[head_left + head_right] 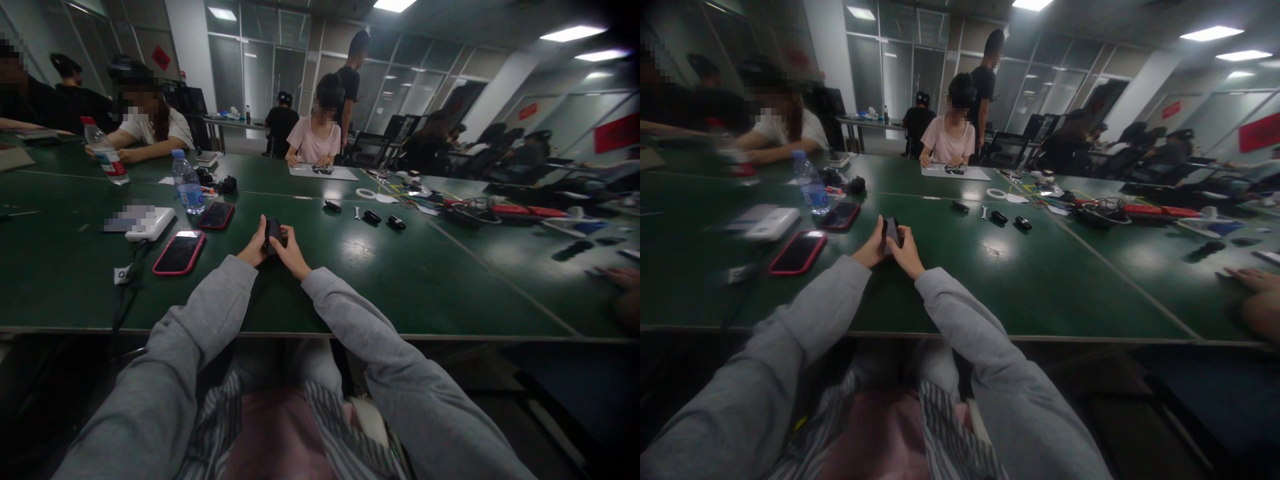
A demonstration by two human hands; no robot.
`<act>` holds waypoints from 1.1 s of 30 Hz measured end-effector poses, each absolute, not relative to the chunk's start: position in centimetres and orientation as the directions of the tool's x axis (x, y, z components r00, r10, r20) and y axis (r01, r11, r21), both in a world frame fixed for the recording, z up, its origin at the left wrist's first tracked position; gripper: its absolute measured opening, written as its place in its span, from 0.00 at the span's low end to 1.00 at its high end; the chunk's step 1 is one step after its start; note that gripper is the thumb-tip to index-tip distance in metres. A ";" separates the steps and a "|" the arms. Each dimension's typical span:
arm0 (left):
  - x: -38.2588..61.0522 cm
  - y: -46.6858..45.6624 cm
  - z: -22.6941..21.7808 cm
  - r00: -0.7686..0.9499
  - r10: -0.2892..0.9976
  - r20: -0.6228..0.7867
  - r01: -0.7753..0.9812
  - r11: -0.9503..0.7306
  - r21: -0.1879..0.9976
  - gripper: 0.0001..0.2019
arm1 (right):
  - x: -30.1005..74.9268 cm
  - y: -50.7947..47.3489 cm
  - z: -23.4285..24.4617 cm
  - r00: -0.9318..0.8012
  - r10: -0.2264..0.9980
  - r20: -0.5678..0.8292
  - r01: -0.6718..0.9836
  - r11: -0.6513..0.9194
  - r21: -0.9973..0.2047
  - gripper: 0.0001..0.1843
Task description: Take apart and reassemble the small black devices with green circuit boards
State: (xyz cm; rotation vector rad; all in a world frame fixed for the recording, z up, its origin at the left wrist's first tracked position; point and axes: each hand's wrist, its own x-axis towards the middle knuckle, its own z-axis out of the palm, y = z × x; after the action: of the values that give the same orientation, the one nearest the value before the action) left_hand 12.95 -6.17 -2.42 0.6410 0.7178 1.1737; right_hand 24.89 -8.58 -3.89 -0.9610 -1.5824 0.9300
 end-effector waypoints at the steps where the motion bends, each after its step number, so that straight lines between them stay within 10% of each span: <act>1: 13.0 -6.1 -2.4 0.198 0.964 -0.180 -0.582 0.263 0.769 0.34 | 24.9 -8.7 -3.8 -0.149 0.912 0.383 0.160 0.404 -0.901 0.26; 8: 12.6 -6.0 -2.1 0.126 0.979 -0.158 -0.616 0.201 0.761 0.34 | 25.8 -8.6 -3.0 0.003 0.891 0.454 0.198 0.444 -0.874 0.28; 15: 11.4 -5.3 -2.1 0.090 0.985 -0.147 -0.687 0.168 0.707 0.30 | 27.1 -6.9 -2.9 -0.058 0.996 0.068 -0.191 0.056 -0.980 0.38; 27: 10.8 -5.5 -1.5 0.115 0.985 -0.125 -0.699 0.170 0.695 0.31 | 28.1 -6.0 -2.9 -0.089 0.995 -0.053 -0.199 -0.070 -0.977 0.34; 33: 9.8 -5.6 -1.0 0.109 0.986 -0.129 -0.806 0.164 0.569 0.29 | 28.4 -5.4 -2.8 -0.169 0.985 -0.013 -0.069 -0.025 -0.997 0.16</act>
State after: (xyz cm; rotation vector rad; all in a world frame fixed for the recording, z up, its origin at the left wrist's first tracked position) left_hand 9.80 -5.61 -0.99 0.4035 0.5444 1.3701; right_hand 28.41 -5.38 -2.82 -1.0857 -1.2696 1.3797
